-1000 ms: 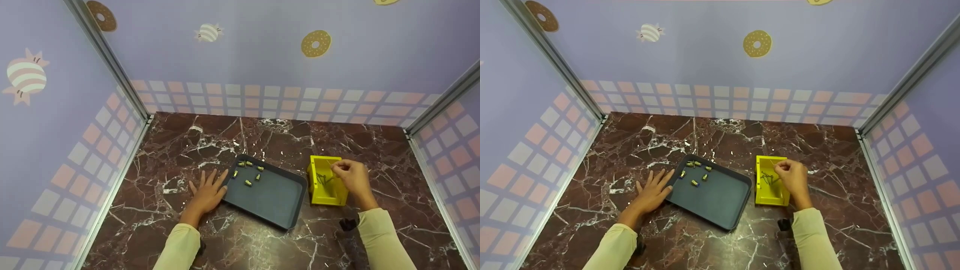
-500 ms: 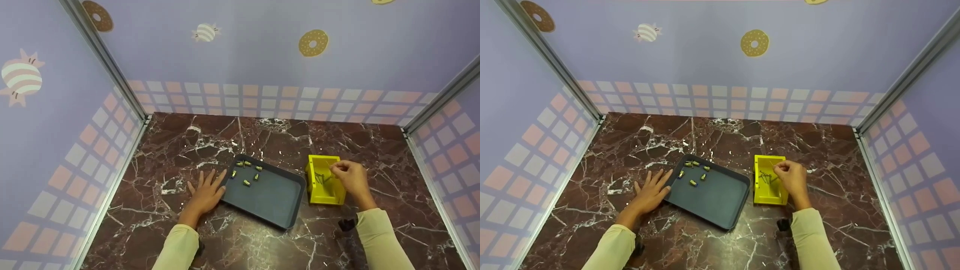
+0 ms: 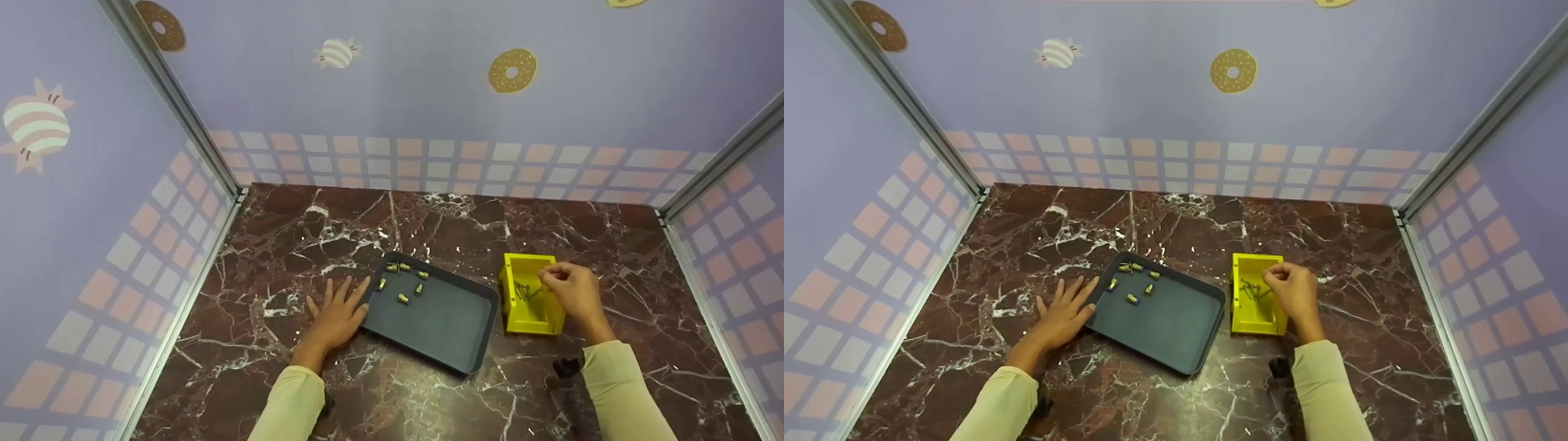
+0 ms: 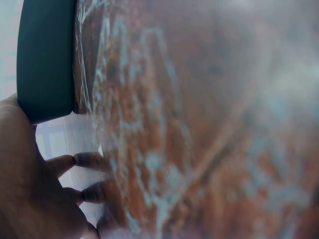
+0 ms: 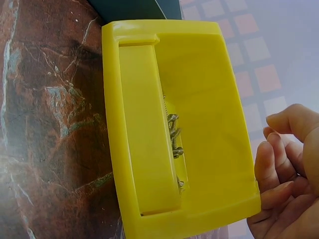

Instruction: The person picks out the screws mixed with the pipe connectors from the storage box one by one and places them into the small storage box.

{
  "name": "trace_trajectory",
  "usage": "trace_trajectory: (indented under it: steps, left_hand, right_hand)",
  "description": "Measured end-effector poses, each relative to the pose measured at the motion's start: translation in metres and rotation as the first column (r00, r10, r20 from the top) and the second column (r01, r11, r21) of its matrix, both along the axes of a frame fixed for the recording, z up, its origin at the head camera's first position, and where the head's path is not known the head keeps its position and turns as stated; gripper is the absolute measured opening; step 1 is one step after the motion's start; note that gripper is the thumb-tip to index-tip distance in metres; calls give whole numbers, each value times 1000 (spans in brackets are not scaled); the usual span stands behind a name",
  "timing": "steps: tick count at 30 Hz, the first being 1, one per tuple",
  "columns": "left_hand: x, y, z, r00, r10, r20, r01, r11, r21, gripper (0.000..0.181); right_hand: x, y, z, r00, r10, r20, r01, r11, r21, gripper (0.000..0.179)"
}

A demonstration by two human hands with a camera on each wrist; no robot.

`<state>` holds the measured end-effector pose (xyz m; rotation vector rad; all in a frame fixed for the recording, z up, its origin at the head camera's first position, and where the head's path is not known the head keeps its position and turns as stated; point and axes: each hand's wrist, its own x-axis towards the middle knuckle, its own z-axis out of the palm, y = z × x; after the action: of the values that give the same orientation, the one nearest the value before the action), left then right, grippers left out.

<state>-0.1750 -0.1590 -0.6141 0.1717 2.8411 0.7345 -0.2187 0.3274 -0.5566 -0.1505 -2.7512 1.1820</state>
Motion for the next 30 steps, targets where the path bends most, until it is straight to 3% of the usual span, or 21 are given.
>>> trace_trajectory:
  steps: [24,30]
  left_hand:
    - [0,-8,3,999,-43,-6,44,999,12,50]
    - [-1,-9,6,998,-62,-29,61,998,-16,50]
  right_hand:
    - [2,-2,-1,999,20,45,-20,1000,-5,21]
    - [1,-2,0,999,31,9,-31,1000,0,20]
